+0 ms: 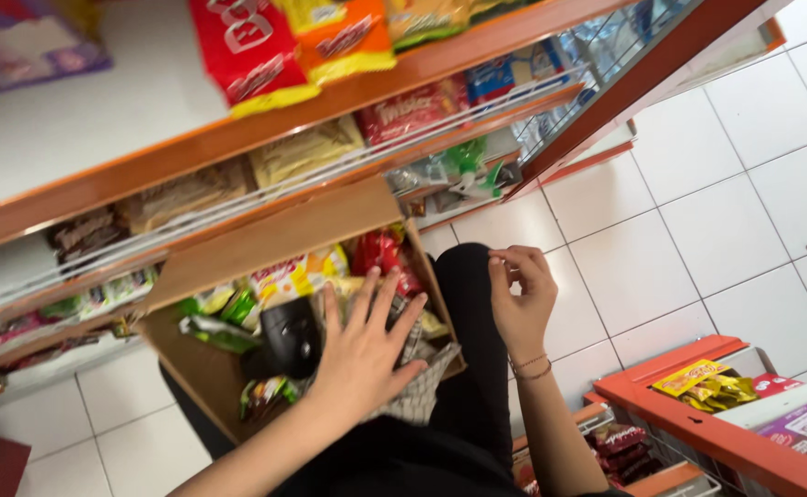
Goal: The person sits on the floor in a store aisle and restocks snack items onto a shelf. They pick up various packaged snacks from a cardboard box, wipe them with a cloth, scan the barcodes with a handheld scanner, and place them on the shelf.
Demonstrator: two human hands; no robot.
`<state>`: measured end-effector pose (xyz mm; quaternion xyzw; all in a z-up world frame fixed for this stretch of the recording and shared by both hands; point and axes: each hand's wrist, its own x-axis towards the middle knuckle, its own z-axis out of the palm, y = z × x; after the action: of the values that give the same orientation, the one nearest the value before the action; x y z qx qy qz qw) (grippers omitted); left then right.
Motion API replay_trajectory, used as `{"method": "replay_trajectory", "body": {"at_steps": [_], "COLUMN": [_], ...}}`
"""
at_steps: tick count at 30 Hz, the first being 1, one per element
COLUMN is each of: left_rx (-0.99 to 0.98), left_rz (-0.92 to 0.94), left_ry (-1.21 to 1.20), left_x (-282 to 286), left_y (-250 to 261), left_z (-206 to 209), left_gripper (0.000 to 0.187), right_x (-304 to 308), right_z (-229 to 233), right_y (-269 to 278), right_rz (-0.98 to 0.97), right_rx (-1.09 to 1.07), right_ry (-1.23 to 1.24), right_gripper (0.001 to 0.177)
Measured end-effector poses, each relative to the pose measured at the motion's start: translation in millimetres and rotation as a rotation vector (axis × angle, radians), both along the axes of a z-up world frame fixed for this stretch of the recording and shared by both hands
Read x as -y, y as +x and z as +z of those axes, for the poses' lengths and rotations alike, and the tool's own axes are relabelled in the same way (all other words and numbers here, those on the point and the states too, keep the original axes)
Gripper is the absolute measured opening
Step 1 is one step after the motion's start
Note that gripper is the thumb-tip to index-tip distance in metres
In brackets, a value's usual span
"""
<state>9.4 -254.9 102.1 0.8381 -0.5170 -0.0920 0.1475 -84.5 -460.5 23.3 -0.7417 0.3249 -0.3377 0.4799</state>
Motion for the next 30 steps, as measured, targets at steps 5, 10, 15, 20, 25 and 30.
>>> {"method": "replay_trajectory", "body": {"at_steps": [5, 10, 15, 20, 25, 30], "left_rx": [-0.075, 0.058, 0.11, 0.116, 0.123, 0.109], "left_rz": [0.062, 0.046, 0.016, 0.014, 0.052, 0.081], "left_ry": [-0.016, -0.042, -0.265, -0.428, -0.462, -0.5], "left_x": [-48, -73, -92, -105, -106, -109], "left_y": [-8, -19, -30, -37, -43, -45], "left_z": [-18, -47, -75, -91, -96, -98], "left_gripper": [0.099, 0.096, 0.082, 0.078, 0.077, 0.078], "right_x": [-51, -83, -105, -116, -122, -131], "right_z": [5, 12, 15, 9, 9, 16], "right_y": [-21, -27, -28, -27, -21, -14], "right_rz": [0.13, 0.258, 0.334, 0.368, 0.362, 0.347], "right_rx": [-0.009, -0.066, -0.194, -0.109, -0.08, -0.12], "right_ry": [0.041, -0.035, -0.065, -0.155, -0.193, -0.534], "right_gripper": [0.008, 0.013, 0.019, 0.031, 0.034, 0.037]}}
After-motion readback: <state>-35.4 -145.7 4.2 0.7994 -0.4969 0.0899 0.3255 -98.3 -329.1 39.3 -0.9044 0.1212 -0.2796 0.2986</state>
